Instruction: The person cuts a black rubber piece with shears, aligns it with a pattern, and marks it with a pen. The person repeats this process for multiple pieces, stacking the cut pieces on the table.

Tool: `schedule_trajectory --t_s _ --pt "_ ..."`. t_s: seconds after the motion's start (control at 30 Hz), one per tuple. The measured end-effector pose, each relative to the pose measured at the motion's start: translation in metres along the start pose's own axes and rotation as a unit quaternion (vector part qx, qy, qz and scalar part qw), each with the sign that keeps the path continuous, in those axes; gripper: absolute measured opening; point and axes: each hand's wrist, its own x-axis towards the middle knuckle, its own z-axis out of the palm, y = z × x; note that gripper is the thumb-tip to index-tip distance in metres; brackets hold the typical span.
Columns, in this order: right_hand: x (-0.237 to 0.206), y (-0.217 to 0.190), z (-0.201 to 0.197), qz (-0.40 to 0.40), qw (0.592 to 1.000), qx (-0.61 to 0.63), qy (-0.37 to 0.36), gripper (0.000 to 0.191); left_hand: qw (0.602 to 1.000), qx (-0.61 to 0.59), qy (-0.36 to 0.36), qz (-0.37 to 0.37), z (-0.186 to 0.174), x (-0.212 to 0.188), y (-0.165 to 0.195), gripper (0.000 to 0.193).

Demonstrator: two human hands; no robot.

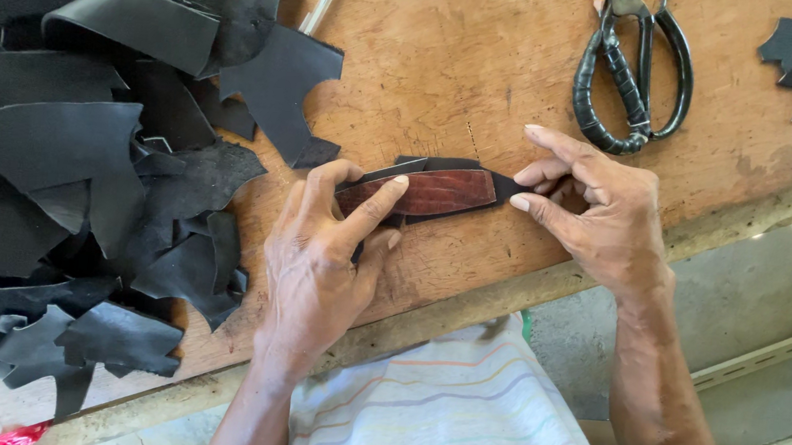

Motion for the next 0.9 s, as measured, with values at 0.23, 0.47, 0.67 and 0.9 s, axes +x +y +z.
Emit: schedule_trajectory --t_s 0.23,0.47,0.67,0.9 --pt "-0.0005 -0.0002 0.0036 -0.007 1.000 -0.020 0.008 0.060 1.000 -0.007 -0.001 -0.003 -0.0003 0.0006 -0.0008 0.049" --pt "0.0005 0.0012 0.0048 -0.009 1.000 -0.019 0.010 0.061 1.000 0.007 -0.004 0.000 -0.0016 0.0022 0.0008 0.053" --pt "0.0003 -0.0001 0.0037 -0.018 0.999 -0.029 0.007 0.061 0.999 0.039 -0.012 0.010 -0.0017 0.0046 0.0031 0.074" --pt "0.0003 0.0003 0.0033 -0.015 1.000 -0.021 0.002 0.061 0.997 0.073 0.022 0.028 0.0040 0.0045 0.0064 0.056"
